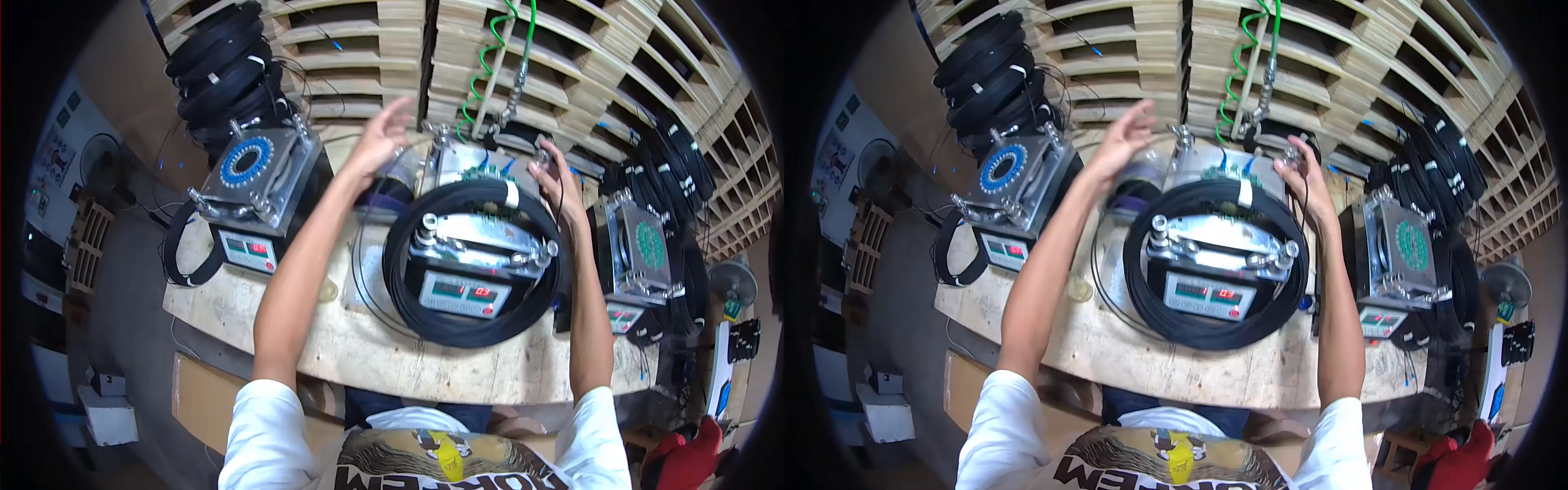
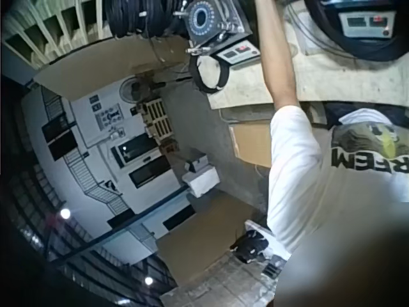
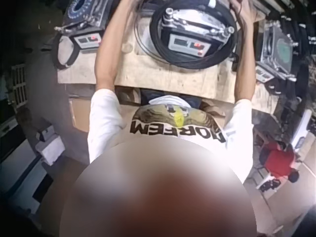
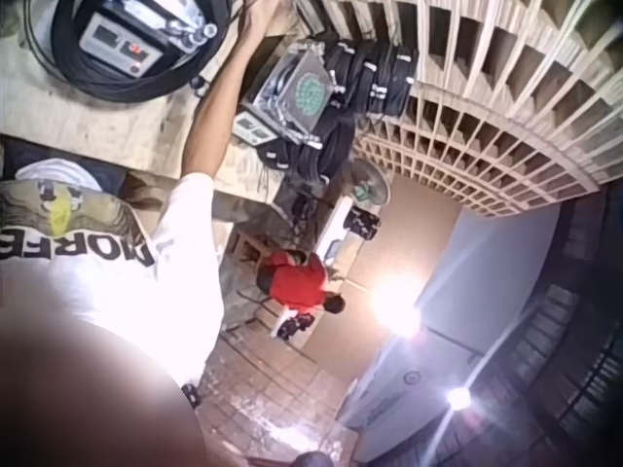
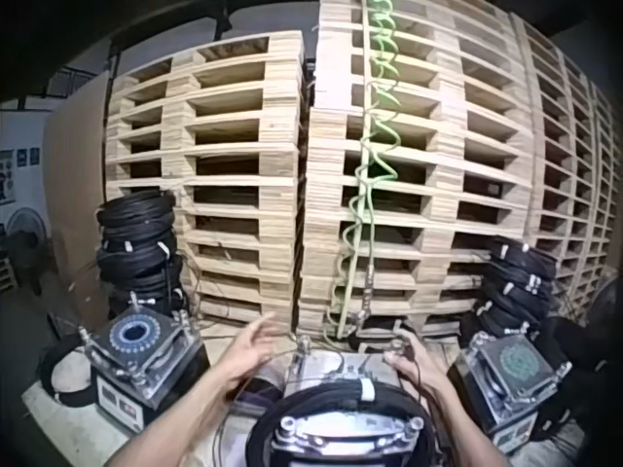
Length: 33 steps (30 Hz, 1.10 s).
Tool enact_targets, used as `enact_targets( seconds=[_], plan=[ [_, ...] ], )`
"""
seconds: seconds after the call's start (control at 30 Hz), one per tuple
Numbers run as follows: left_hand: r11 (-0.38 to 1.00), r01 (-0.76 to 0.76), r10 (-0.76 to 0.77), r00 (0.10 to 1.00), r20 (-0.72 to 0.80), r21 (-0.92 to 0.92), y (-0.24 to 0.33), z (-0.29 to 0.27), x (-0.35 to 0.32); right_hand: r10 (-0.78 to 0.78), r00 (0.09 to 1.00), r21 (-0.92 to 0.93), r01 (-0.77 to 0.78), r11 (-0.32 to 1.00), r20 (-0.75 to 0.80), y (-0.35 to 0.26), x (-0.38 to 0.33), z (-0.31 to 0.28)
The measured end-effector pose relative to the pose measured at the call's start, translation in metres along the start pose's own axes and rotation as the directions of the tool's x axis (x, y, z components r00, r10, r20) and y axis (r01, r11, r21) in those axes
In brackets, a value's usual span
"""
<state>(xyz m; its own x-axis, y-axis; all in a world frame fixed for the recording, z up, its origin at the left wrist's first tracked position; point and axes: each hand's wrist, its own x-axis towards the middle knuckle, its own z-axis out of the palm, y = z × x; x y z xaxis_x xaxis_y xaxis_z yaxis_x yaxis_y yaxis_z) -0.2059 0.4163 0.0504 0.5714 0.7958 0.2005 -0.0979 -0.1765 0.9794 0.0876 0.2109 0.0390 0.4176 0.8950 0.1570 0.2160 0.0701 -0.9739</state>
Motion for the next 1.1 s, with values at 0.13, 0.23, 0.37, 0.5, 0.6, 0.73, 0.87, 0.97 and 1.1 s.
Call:
enact_targets(
  seconds=[0.13, 0.23, 0.37, 0.5, 0.6, 0.73, 0.87, 0.97, 1.1],
  plan=[
    [0.897, -0.323, 0.376, 0.916, -0.138, 0.303, 0.046, -0.002, -0.064, 0.018, 1.000, 0.045, -0.017, 0.999, -0.011, -0.005, -0.003, 0.000],
    [0.724, -0.507, 0.608, 0.789, -0.086, 0.469, 0.064, 0.023, -0.129, -0.009, 0.995, 0.087, 0.017, 0.996, -0.096, -0.004, -0.015, -0.016],
    [0.522, -0.503, 0.557, 0.813, 0.171, 0.689, 0.048, 0.055, -0.179, -0.147, 0.932, -0.110, 0.117, 0.987, -0.331, -0.027, -0.060, -0.013],
    [0.649, -0.490, 0.471, 0.859, 0.198, 0.583, 0.028, 0.055, -0.189, -0.430, 0.793, -0.312, 0.316, 0.896, -0.432, -0.038, -0.125, 0.026],
    [0.753, -0.461, 0.432, 0.885, 0.175, 0.469, 0.026, 0.053, -0.191, -0.523, 0.790, -0.490, 0.335, 0.805, -0.319, -0.052, -0.170, 0.062],
    [0.783, -0.477, 0.451, 0.878, 0.162, 0.399, 0.018, 0.045, -0.190, -0.501, 0.840, -0.564, 0.315, 0.763, -0.209, -0.044, -0.188, 0.072],
    [0.844, -0.456, 0.445, 0.889, 0.108, 0.281, 0.015, 0.033, -0.187, -0.506, 0.846, -0.613, 0.312, 0.726, -0.168, -0.041, -0.190, 0.073],
    [0.834, -0.459, 0.454, 0.886, 0.092, 0.307, 0.023, 0.036, -0.192, -0.488, 0.856, -0.596, 0.306, 0.743, -0.169, -0.042, -0.190, 0.073],
    [0.691, -0.465, 0.602, 0.794, -0.085, 0.553, 0.045, 0.052, -0.211, -0.452, 0.876, -0.598, 0.274, 0.753, -0.168, -0.044, -0.192, 0.073]
  ],
)
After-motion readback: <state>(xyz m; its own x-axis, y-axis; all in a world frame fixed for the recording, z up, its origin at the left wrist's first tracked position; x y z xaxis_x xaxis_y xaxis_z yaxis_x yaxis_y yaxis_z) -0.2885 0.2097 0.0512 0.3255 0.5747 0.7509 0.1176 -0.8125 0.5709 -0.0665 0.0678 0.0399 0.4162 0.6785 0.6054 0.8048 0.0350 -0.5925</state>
